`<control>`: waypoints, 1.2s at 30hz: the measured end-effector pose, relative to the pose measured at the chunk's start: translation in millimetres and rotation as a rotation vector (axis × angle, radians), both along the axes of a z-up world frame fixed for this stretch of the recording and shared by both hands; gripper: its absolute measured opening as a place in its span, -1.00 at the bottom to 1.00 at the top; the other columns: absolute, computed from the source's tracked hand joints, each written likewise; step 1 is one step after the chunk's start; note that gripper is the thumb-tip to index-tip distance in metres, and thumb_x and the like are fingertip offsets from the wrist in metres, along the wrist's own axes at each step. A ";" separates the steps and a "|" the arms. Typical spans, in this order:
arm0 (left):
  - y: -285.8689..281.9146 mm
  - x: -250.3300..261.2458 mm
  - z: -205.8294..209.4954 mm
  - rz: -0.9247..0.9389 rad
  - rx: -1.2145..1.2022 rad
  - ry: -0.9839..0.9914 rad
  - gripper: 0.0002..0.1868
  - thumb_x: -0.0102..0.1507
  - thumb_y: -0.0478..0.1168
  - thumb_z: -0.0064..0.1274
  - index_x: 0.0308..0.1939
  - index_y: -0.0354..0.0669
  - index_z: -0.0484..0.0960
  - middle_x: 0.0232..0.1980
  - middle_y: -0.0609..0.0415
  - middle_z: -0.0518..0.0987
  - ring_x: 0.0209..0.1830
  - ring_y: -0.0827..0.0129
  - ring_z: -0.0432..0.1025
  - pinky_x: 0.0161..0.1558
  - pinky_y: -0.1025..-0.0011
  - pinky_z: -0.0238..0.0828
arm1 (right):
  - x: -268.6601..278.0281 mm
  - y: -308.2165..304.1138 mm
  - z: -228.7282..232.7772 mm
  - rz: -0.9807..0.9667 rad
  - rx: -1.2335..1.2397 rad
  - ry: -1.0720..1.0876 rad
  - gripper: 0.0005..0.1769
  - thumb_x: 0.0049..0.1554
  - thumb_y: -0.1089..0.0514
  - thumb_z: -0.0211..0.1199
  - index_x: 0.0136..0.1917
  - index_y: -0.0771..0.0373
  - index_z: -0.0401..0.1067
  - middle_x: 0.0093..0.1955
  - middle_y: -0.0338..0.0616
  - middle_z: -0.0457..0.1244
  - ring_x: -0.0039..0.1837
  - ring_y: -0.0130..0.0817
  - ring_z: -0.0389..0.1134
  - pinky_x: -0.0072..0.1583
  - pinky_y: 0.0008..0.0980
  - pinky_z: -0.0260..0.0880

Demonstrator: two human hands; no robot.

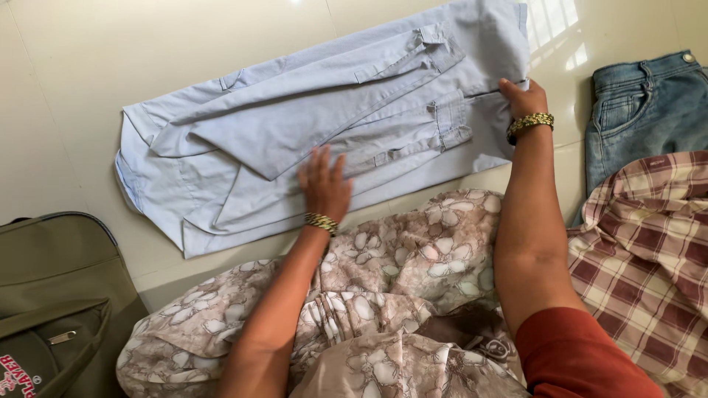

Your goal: The person folds a shirt by hand on the floor and then places the folded garment into a green bag.

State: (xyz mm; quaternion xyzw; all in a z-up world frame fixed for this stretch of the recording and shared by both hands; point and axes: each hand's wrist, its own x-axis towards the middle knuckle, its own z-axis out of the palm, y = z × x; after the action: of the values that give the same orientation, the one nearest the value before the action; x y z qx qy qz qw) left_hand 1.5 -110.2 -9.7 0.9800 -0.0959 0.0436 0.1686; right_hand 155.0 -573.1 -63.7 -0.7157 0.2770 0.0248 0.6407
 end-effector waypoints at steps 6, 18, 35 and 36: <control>-120.0 41.9 14.8 -0.265 -0.256 0.085 -0.23 0.22 -0.07 0.22 0.46 -0.13 0.26 0.61 -0.13 0.10 0.64 0.03 -0.05 0.56 0.00 -0.06 | -3.1 25.8 55.4 0.203 -0.238 0.254 -0.60 0.05 0.07 0.53 0.04 0.33 0.48 -0.17 -0.15 0.38 -0.22 -0.40 0.33 -0.17 -0.32 0.33; -250.7 185.8 -47.1 0.127 -0.328 0.257 -0.17 0.38 0.30 -0.31 0.64 0.08 -0.06 0.71 -0.04 -0.13 0.71 0.07 -0.19 0.55 -0.01 -0.25 | -6.8 42.9 43.3 0.201 0.359 0.076 -0.66 0.18 0.23 0.35 0.22 0.33 0.45 0.04 -0.17 0.37 0.02 -0.42 0.39 0.07 -0.35 0.41; -93.6 156.8 -90.9 0.119 -2.427 0.522 0.07 0.33 0.60 -0.40 0.24 -0.44 0.50 0.11 -0.14 0.60 0.09 0.17 0.52 0.16 0.23 0.49 | -12.9 255.2 99.5 0.928 -0.597 -0.619 -0.59 0.03 0.29 0.29 0.19 0.25 0.48 0.34 0.07 0.29 0.43 0.10 0.24 0.44 0.08 0.20; -68.7 147.7 -85.5 0.098 -2.522 0.549 0.05 0.28 0.59 -0.39 0.22 -0.41 0.49 0.12 -0.14 0.60 0.09 0.16 0.53 0.18 0.25 0.49 | -16.3 279.7 101.2 0.992 -0.704 -0.598 -0.53 -0.04 0.25 0.29 0.18 0.20 0.49 0.36 0.02 0.28 0.49 0.09 0.18 0.51 0.17 0.08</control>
State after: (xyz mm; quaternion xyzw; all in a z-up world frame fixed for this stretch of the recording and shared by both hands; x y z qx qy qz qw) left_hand 149.2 -178.9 -95.2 0.1245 0.0847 -0.0919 0.9843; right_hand 138.6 -293.4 37.5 -0.9001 -0.2820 0.0250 0.3311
